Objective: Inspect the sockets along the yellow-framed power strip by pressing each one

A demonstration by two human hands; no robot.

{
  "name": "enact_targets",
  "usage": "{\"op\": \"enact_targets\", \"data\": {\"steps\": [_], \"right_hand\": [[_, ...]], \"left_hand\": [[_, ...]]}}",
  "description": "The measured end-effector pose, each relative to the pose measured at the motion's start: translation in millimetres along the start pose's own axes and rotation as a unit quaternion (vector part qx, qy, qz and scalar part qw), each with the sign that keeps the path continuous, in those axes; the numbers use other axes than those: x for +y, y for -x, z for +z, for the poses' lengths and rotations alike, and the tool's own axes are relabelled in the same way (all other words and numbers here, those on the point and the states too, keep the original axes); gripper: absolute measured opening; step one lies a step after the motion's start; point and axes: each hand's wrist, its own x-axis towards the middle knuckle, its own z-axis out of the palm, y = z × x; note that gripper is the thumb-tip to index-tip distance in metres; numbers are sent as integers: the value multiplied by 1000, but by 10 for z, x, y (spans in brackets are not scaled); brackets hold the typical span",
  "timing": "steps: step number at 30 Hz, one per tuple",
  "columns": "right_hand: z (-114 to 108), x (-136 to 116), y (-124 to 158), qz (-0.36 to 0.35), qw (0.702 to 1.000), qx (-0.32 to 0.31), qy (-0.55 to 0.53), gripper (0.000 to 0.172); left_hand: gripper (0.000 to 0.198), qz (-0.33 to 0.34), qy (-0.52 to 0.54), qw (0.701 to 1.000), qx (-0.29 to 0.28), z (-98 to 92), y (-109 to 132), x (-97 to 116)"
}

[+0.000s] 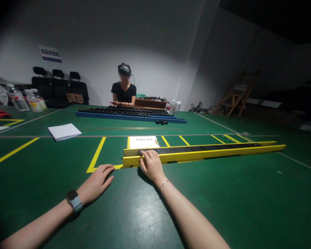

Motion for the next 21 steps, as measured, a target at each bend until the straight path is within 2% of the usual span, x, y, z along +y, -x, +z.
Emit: {"op": "enact_targets", "data": {"steps": [21], "right_hand": [[90,103,55,87,993,48,57,36]], "left_hand": [[34,-5,-14,1000,-18,-7,-4,14]]}}
